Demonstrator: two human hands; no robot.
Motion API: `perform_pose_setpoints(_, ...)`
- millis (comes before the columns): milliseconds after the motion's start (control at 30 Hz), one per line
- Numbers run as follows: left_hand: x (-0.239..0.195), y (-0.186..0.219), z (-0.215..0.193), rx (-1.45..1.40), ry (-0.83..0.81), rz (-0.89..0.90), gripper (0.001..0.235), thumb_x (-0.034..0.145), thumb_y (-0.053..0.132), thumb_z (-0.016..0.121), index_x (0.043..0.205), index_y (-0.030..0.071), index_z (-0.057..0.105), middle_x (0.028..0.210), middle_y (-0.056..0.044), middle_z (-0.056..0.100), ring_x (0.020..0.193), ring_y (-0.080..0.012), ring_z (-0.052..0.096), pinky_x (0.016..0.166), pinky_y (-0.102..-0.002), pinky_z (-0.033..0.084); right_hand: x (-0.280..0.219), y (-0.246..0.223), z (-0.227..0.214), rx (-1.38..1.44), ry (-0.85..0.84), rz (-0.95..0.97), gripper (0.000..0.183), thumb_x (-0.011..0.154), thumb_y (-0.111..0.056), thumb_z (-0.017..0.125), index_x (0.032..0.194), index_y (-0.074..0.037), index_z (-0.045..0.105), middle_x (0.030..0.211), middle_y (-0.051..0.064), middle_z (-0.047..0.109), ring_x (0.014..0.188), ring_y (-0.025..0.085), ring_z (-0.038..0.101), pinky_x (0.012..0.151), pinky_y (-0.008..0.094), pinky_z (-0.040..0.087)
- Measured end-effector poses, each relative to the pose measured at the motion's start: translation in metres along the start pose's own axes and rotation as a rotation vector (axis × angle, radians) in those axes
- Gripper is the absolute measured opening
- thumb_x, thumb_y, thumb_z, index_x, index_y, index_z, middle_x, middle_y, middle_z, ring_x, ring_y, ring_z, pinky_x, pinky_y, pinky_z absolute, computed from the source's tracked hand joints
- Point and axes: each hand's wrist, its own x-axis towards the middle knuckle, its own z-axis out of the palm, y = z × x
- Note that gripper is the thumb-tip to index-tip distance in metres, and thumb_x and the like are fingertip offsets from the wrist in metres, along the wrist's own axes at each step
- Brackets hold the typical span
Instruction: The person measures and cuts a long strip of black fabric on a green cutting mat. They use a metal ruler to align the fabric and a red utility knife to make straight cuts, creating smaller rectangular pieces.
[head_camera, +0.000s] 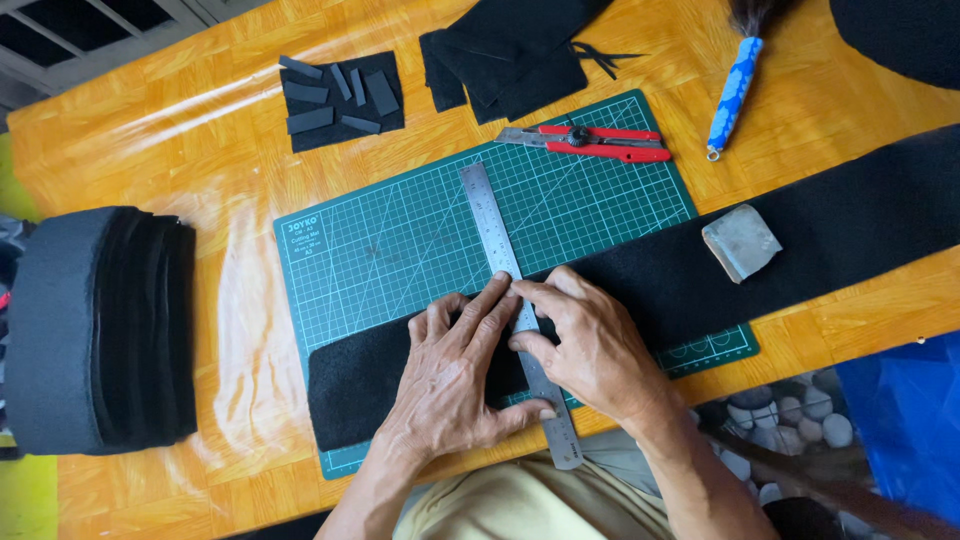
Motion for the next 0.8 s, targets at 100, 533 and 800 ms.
perform_pose_setpoints(100, 0.0, 0.001, 0.0, 0.005, -0.002, -0.008, 0.108, 0.077, 0.083, 0.055, 0.154, 0.009, 0.041, 0.165, -0.012, 0.039, 0.121, -0.0417, 0.048, 0.094, -0.057, 0.039, 0.001, 0.003, -0.002, 0.019, -0.014, 0.0, 0.055, 0.078, -0.022, 0.084, 0.13, -0.011, 0.069, 0.093, 0.007, 0.063, 0.086, 0.027, 0.065, 0.084, 0.041, 0.051)
perform_pose_setpoints(533, 0.003, 0.006, -0.003, 0.05, -0.04, -0.044, 0.112, 0.072, 0.084, 0.061, 0.156, 0.012, 0.041, 0.166, -0.008, 0.038, 0.122, -0.0418, 0.048, 0.095, -0.055, 0.039, -0.012, 0.025, -0.02, -0.131, 0.261, -0.146, 0.027, 0.093, -0.007, 0.074, 0.119, -0.001, 0.075, 0.095, 0.012, 0.057, 0.086, 0.028, 0.058, 0.08, 0.042, 0.053)
perform_pose_setpoints(800, 0.006, 0.007, -0.005, 0.054, -0.072, -0.056, 0.112, 0.072, 0.083, 0.065, 0.156, 0.012, 0.04, 0.166, -0.009, 0.038, 0.125, -0.0408, 0.048, 0.094, -0.056, 0.037, -0.011, 0.013, -0.026, -0.082, 0.22, -0.199, 0.026, 0.092, -0.006, 0.072, 0.117, -0.002, 0.072, 0.096, 0.013, 0.056, 0.089, 0.03, 0.059, 0.08, 0.044, 0.049)
